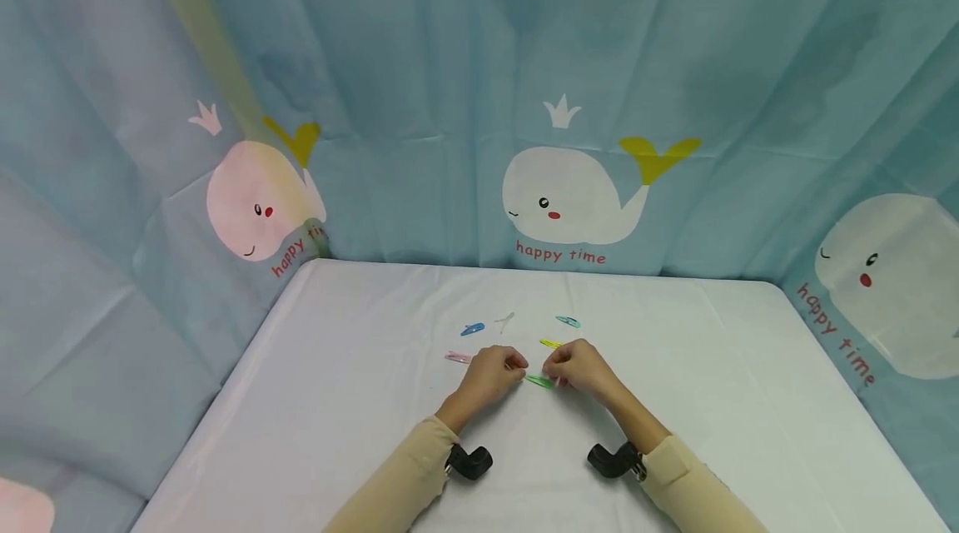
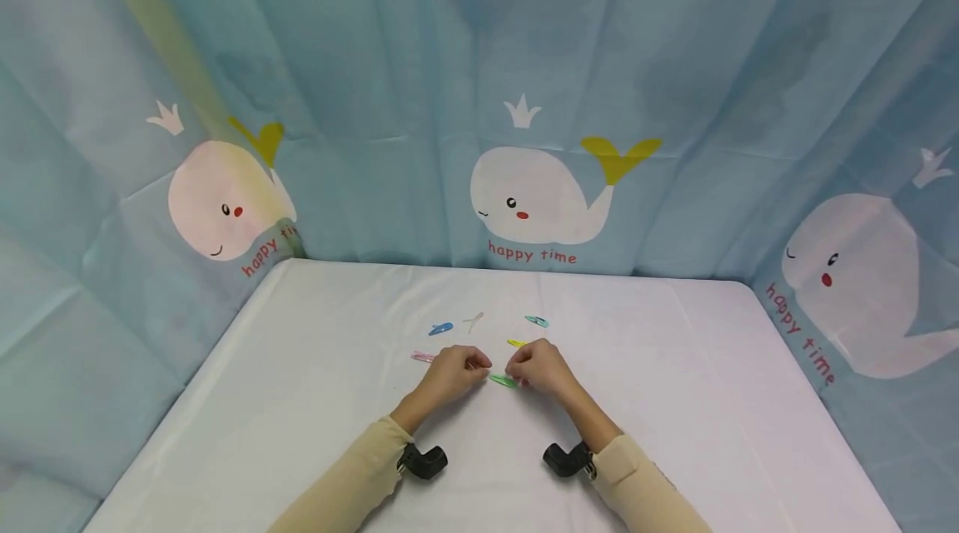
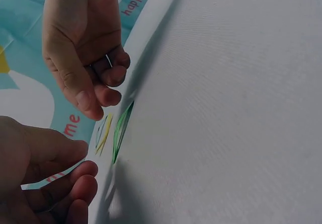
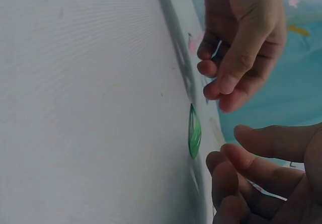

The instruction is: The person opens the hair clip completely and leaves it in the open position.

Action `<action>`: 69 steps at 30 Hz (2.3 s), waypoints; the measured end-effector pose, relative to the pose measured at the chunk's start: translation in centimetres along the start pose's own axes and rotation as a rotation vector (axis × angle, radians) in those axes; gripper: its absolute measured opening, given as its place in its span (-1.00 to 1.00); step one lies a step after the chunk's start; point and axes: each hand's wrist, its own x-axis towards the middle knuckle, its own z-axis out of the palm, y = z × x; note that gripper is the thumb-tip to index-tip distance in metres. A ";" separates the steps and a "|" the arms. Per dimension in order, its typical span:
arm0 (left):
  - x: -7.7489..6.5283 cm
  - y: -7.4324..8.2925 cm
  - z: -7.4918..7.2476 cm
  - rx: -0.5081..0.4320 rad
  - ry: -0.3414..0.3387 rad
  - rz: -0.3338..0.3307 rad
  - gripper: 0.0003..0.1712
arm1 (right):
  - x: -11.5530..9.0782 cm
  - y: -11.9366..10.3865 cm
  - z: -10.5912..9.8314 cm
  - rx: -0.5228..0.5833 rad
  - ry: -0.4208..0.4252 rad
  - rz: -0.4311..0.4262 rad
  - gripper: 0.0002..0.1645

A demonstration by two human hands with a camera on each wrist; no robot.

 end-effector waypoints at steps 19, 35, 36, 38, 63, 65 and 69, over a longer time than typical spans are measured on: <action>0.4 0.8 1.2 0.145 -0.038 -0.017 -0.98 | -0.2 0.3 1.0 -0.178 -0.008 -0.056 -0.92; 0.2 0.7 1.4 0.114 -0.022 -0.004 -0.88 | -0.5 0.3 0.8 -0.140 0.002 -0.057 -0.87; 0.2 0.7 1.4 0.106 -0.018 -0.008 -0.89 | -0.5 0.3 0.7 -0.136 0.001 -0.061 -0.87; 0.2 0.6 1.4 0.085 -0.006 -0.009 -0.90 | -0.4 0.4 0.7 -0.122 0.001 -0.067 -0.88; 0.0 -0.1 0.9 -0.067 0.010 0.032 -0.95 | 0.0 1.6 0.1 0.155 -0.034 -0.086 -0.89; 0.0 -0.1 0.9 -0.075 0.006 0.023 -0.95 | 0.1 1.7 0.1 0.165 -0.035 -0.073 -0.90; 0.0 -0.2 0.7 -0.083 0.005 0.021 -0.94 | 0.1 1.8 0.1 0.167 -0.036 -0.069 -0.88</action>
